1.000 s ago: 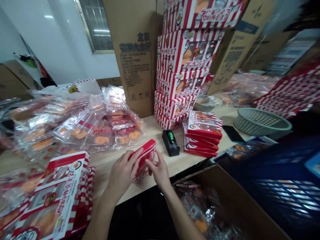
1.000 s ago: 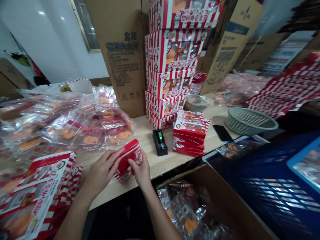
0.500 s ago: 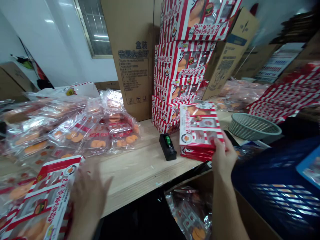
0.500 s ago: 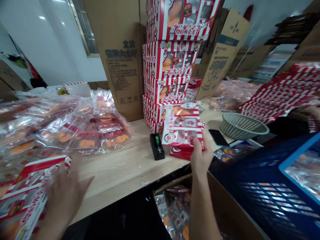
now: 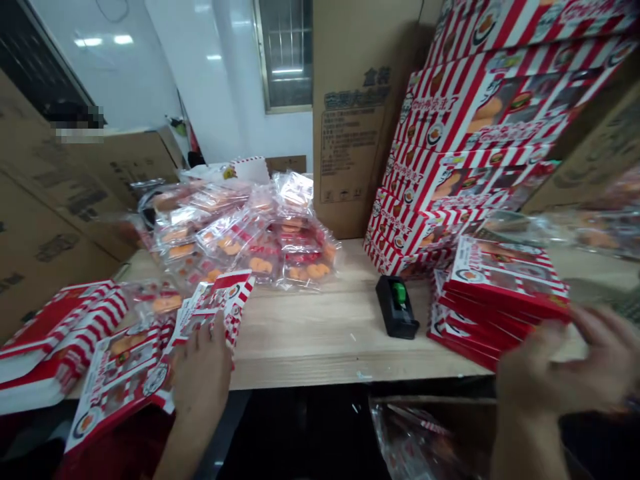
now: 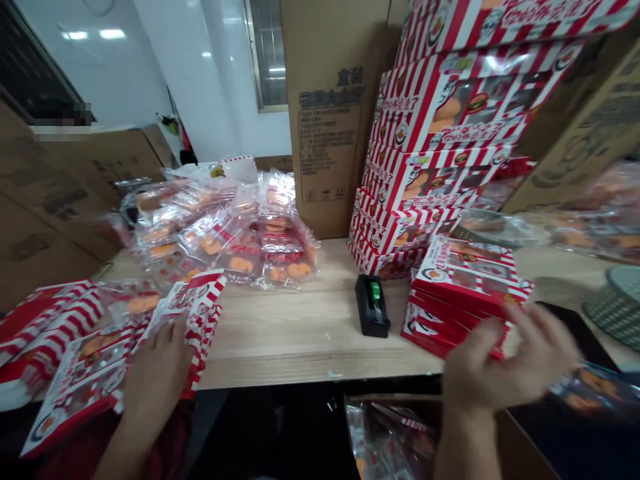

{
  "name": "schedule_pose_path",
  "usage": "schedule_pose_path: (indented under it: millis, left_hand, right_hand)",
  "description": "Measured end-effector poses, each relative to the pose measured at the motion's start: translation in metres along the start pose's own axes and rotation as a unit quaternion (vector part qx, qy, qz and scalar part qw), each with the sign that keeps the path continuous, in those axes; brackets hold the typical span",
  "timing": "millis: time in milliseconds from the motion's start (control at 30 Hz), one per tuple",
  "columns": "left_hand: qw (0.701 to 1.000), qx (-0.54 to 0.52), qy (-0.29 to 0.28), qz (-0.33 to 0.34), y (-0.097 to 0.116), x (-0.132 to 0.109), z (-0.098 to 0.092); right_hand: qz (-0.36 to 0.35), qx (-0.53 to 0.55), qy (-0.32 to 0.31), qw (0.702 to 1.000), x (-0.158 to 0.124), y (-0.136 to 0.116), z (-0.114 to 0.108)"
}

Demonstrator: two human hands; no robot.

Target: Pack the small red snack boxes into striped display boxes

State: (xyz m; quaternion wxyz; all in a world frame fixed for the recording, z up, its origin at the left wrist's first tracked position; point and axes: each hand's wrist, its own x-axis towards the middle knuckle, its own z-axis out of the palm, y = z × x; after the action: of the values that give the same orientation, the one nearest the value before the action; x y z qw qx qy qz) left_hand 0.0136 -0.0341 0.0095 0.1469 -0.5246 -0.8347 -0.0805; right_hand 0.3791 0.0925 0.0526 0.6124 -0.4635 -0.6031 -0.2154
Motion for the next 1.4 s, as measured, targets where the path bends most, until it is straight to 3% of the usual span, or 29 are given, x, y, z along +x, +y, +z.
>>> schedule_pose_path:
  millis: [33, 67, 133, 167, 200, 267, 333, 400, 567, 733, 833, 900, 933, 1033, 1100, 1133, 1233, 1300, 1400]
  left_hand:
    - [0.999, -0.046, 0.019, -0.014, -0.004, -0.001, -0.011]
    - [0.993, -0.107, 0.048, -0.031, -0.007, -0.002, -0.021]
    - [0.954, -0.273, 0.108, -0.064, -0.009, -0.004, -0.033]
    - [0.920, -0.367, 0.119, -0.068, -0.006, -0.004, -0.035]
    - [0.880, -0.459, 0.110, -0.061, -0.001, -0.002, -0.033]
    - [0.797, -0.603, 0.025, -0.035, 0.014, 0.002, -0.022]
    - [0.735, -0.673, -0.081, -0.020, 0.034, 0.009, -0.005]
    - [0.698, -0.706, -0.109, -0.049, 0.055, 0.016, 0.011]
    - [0.676, -0.711, 0.021, -0.194, 0.088, 0.030, 0.026]
    - [0.704, -0.696, 0.062, -0.127, 0.101, 0.033, 0.023]
    - [0.689, -0.713, 0.050, -0.119, 0.103, 0.030, 0.016]
    - [0.651, -0.751, 0.007, -0.109, 0.099, 0.028, 0.013]
    - [0.619, -0.779, -0.029, -0.096, 0.095, 0.027, 0.012]
    - [0.483, -0.857, -0.171, -0.046, 0.080, 0.026, 0.015]
    - [0.431, -0.869, -0.243, -0.018, 0.071, 0.027, 0.019]
    - [0.430, -0.864, -0.262, -0.006, 0.068, 0.028, 0.021]
    - [0.478, -0.835, -0.267, 0.055, 0.065, 0.035, 0.020]
    - [0.498, -0.825, -0.247, 0.102, 0.067, 0.039, 0.016]
    - [0.520, -0.823, -0.192, 0.124, 0.070, 0.041, 0.011]
  right_hand:
    - [-0.014, 0.024, 0.009, 1.000, -0.013, -0.018, 0.008]
    - [-0.012, 0.076, -0.029, 0.997, -0.027, -0.035, 0.019]
    - [0.065, 0.179, -0.179, 0.965, -0.053, -0.066, 0.043]
    - [0.121, 0.242, -0.246, 0.931, -0.063, -0.080, 0.055]
    - [0.175, 0.316, -0.297, 0.884, -0.071, -0.093, 0.066]
    - [0.246, 0.453, -0.327, 0.792, -0.079, -0.115, 0.082]
    - [0.281, 0.524, -0.301, 0.746, -0.081, -0.128, 0.090]
    - [0.280, 0.523, -0.277, 0.756, -0.081, -0.131, 0.092]
    - [0.162, 0.424, -0.329, 0.828, -0.090, -0.108, 0.083]
    - [0.043, 0.330, -0.345, 0.878, -0.088, -0.096, 0.066]
    - [0.053, 0.323, -0.346, 0.879, -0.087, -0.100, 0.061]
    - [0.115, 0.345, -0.345, 0.865, -0.087, -0.104, 0.061]
    - [0.155, 0.367, -0.337, 0.853, -0.087, -0.105, 0.062]
    - [0.272, 0.461, -0.322, 0.781, -0.084, -0.105, 0.066]
    - [0.311, 0.498, -0.345, 0.732, -0.081, -0.101, 0.068]
    - [0.316, 0.504, -0.361, 0.718, -0.079, -0.099, 0.069]
    - [0.294, 0.510, -0.384, 0.711, -0.072, -0.095, 0.068]
    - [0.268, 0.499, -0.388, 0.727, -0.067, -0.098, 0.067]
    - [0.229, 0.434, -0.400, 0.774, -0.060, -0.104, 0.066]
